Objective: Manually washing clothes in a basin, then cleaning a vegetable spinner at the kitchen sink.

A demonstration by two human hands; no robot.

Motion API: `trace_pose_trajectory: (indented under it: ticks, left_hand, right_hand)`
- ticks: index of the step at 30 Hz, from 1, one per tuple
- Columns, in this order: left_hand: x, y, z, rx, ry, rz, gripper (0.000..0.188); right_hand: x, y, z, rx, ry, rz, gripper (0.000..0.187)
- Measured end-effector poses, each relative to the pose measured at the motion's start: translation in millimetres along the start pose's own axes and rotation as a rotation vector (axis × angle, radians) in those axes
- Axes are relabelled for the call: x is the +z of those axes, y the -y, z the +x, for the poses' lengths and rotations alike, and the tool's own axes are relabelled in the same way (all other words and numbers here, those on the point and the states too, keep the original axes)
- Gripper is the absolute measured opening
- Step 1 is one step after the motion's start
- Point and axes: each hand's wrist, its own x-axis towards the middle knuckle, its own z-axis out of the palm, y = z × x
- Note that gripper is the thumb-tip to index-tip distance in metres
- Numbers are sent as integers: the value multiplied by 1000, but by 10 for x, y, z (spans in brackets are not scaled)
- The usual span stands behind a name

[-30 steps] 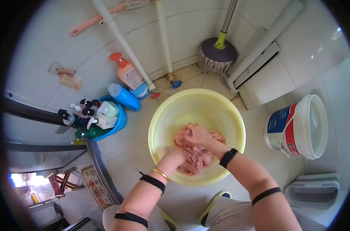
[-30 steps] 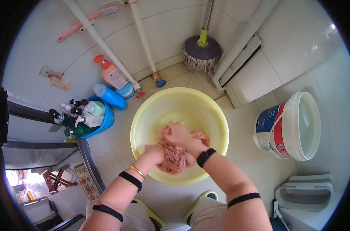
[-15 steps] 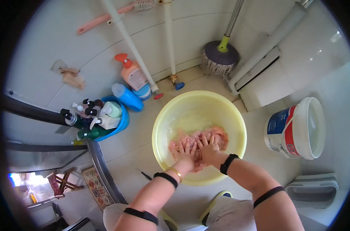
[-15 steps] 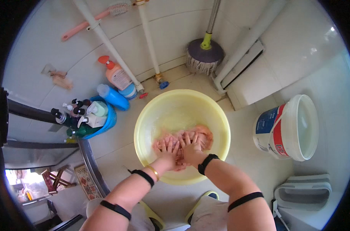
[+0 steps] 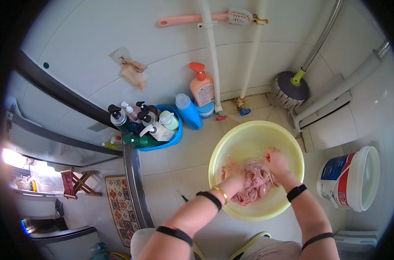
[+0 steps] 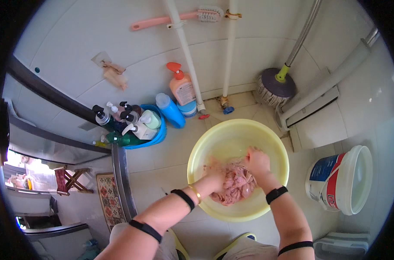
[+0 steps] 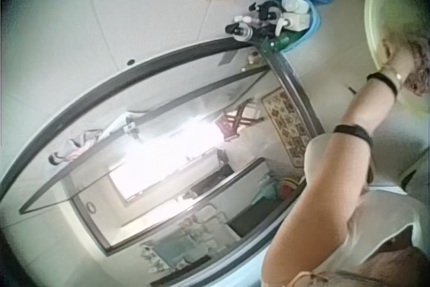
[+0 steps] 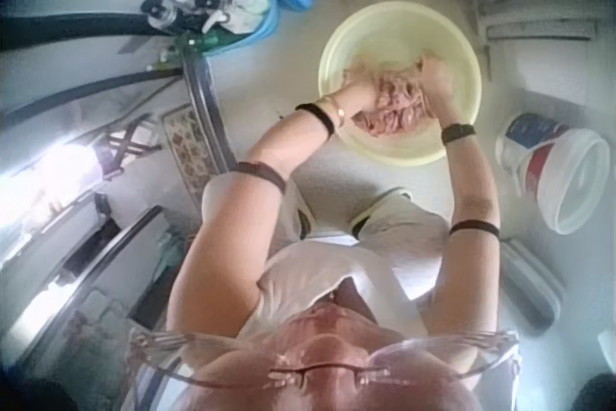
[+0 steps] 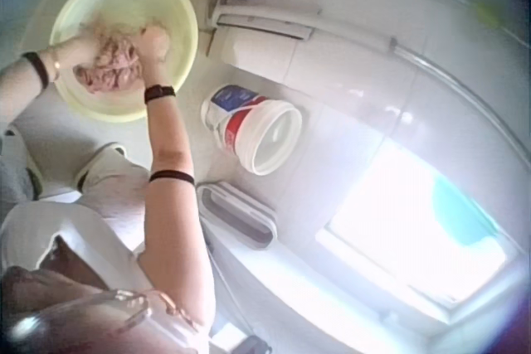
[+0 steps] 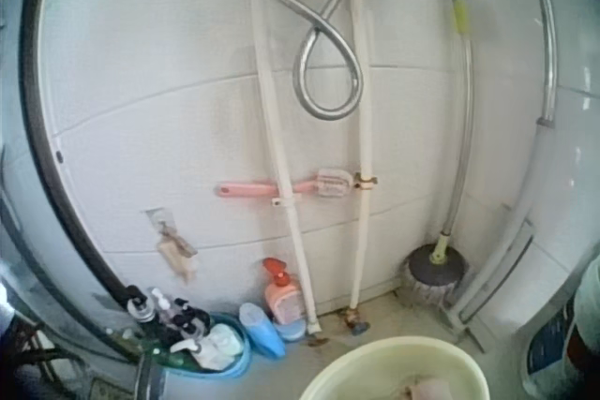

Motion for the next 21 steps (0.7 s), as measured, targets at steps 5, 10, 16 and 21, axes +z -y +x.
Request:
trace_pose_trajectory:
  ticks: [5,10,16,21]
  left_hand:
    - [-99,284,-408,285,-364,-115,35]
    - [-24,657,-644,377,-430,142,25]
    - [176,918,-732,405,-619,78,24]
    - [60,1236,-1065,305,-733,98,20]
  right_hand:
    - [-158,253,-116,-317,-536,-36,28]
    - [-552,1503,469,-376,-194,450,36]
    - [-62,2440,1365,-253,-454,342,61]
    - [20,2602,1601,-140,-285,499,64]
